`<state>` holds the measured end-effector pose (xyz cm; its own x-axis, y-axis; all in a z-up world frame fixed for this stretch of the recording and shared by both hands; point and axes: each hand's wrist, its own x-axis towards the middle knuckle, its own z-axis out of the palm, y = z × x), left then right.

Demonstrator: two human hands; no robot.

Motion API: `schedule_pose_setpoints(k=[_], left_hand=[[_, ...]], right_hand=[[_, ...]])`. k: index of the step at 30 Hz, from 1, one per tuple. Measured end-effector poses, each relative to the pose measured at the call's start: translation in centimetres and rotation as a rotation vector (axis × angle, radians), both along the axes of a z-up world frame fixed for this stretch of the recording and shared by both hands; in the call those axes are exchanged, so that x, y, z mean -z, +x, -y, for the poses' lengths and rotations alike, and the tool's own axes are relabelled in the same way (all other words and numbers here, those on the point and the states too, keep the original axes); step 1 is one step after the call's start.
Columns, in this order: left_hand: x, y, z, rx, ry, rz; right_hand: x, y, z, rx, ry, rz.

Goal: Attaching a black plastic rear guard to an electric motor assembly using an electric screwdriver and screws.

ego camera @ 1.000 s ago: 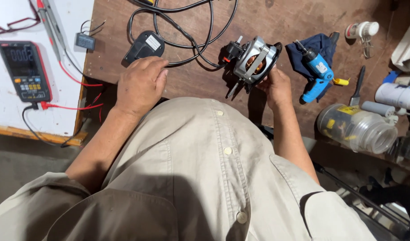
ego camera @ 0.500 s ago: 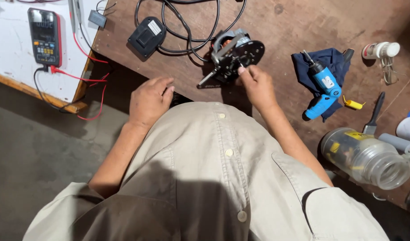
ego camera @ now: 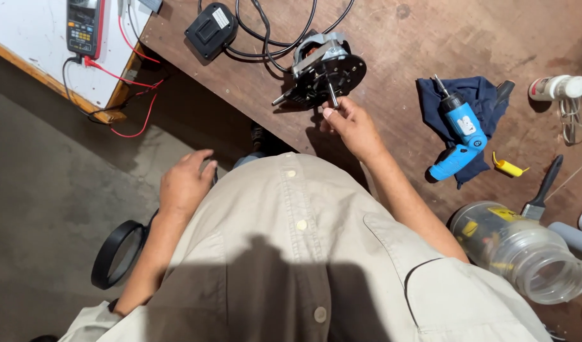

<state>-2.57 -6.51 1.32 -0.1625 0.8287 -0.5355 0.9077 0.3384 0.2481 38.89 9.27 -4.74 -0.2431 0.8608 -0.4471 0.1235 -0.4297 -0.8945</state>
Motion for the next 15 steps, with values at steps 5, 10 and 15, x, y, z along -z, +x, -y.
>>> schedule_pose_setpoints(k=[5,10,15], left_hand=[[4.0,-3.7,5.9,-0.147,-0.15,-0.027],[6.1,-4.8,7.7,-0.229,-0.299,0.054],[7.2,-6.4,6.2,-0.158,-0.303,0.102]], right_hand=[[2.0,1.3,1.2,0.001,-0.007,-0.078],[1.0,1.6,1.3,0.063,-0.058,-0.033],[1.7,1.4,1.9,0.096,-0.073,-0.001]])
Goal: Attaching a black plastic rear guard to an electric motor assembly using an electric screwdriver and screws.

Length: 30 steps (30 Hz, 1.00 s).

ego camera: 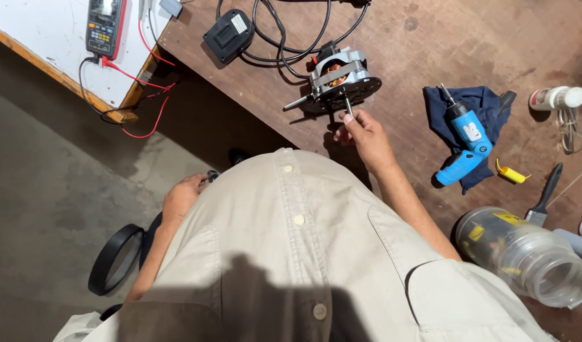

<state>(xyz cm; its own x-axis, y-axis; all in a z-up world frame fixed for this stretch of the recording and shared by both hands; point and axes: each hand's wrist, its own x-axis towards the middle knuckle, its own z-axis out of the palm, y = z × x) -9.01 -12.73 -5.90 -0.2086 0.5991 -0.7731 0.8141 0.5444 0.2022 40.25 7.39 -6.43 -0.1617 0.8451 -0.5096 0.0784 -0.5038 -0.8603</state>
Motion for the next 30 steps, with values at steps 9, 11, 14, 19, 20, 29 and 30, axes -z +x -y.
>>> schedule_pose_setpoints(k=[9,11,14,19,20,29,30], left_hand=[[-3.3,-2.2,-0.7,-0.128,-0.033,0.124],[-2.8,-2.9,-0.1,-0.174,-0.042,0.135],[-0.4,-4.2,2.5,-0.331,-0.124,0.128],[1.0,-5.9,5.0,-0.438,-0.165,0.13],[2.0,-6.1,5.9,-0.494,-0.143,0.122],[3.2,-10.0,12.0,-0.668,-0.06,0.15],[4.0,-10.8,13.1,-0.698,-0.05,0.157]], right_hand=[[-0.2,-0.1,2.3,0.048,-0.046,0.121],[-0.7,-0.5,2.4,0.039,-0.043,0.158],[-1.5,-1.4,3.4,0.0,-0.132,0.196],[-2.5,-5.5,2.5,-0.335,-0.223,0.362],[-1.5,-6.3,1.8,-0.39,-0.195,0.355],[-6.8,-22.1,-4.1,-0.767,-0.132,0.475],[-6.7,-23.6,-4.1,-0.734,-0.154,0.426]])
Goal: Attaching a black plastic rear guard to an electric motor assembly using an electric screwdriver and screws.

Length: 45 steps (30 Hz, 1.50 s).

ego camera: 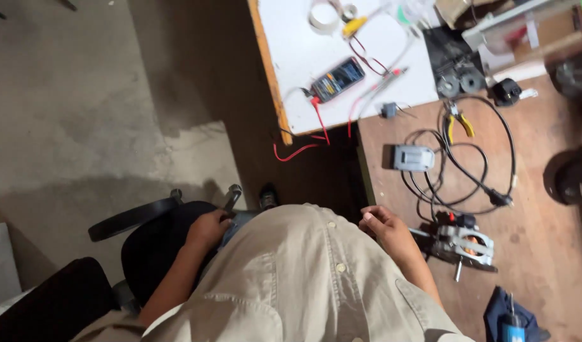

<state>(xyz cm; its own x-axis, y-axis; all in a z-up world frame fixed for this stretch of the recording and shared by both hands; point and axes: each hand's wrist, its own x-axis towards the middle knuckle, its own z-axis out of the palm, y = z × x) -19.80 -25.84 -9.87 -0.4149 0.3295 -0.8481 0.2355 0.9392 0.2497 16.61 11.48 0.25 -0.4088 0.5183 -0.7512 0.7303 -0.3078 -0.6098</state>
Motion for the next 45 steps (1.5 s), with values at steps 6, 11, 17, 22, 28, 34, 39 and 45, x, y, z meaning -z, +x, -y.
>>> schedule_pose_setpoints(k=[6,11,17,22,28,34,39,45], left_hand=[[5.2,-3.1,6.6,-0.077,-0.037,-0.013],[7.4,-5.0,9.6,-0.112,-0.034,-0.024],[13.5,-7.5,11.6,-0.041,0.031,0.021],[9.5,-8.7,7.8,0.058,0.149,0.062],[12.8,-10.6,4.8,0.287,0.072,0.07],[4.0,-10.0,-2.3,0.098,0.057,-0.017],[-1.3,-5.7,-6.1,0.132,-0.01,-0.009],[9.3,-5.2,2.2,0.57,0.208,-0.09]], right_hand=[[2.0,-8.0,-0.3,-0.072,-0.023,-0.037],[-1.5,-13.8,1.6,-0.198,0.009,0.044],[-2.1,-13.6,1.7,-0.331,0.145,0.068],[-2.2,-10.4,1.8,-0.189,0.146,0.117],[-4.6,-5.7,4.4,-0.022,0.075,0.169],[-3.3,1.1,5.8,0.167,0.057,0.141],[-5.1,8.5,4.4,0.396,0.264,-0.004],[-4.7,18.8,2.2,0.776,0.562,-0.04]])
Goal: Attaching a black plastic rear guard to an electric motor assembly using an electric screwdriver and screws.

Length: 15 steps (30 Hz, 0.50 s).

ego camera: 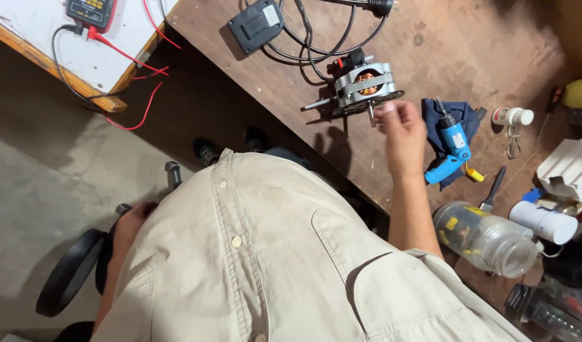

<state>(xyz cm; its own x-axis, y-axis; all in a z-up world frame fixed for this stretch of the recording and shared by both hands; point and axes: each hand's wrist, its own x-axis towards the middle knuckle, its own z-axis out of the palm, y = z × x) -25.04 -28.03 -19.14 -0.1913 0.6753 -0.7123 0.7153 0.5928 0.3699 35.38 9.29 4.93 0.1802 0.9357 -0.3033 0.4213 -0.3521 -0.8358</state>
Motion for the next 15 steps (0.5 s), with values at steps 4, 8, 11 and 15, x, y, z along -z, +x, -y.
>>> schedule_pose_setpoints(k=[4,8,11,15], left_hand=[[-2.0,2.0,-1.1,-0.054,-0.031,0.035],[-4.3,3.1,-2.3,-0.097,-0.065,0.068],[-5.6,4.2,-3.2,-0.123,-0.098,0.106],[-5.6,5.2,-4.4,-0.164,-0.132,0.16]], right_hand=[[3.1,5.2,-2.3,0.148,-0.042,0.13],[2.6,3.6,-5.2,0.138,-0.254,-0.033],[5.7,4.7,-6.5,0.02,-0.396,-0.199],[10.4,6.6,-5.5,0.132,-0.405,-0.43]])
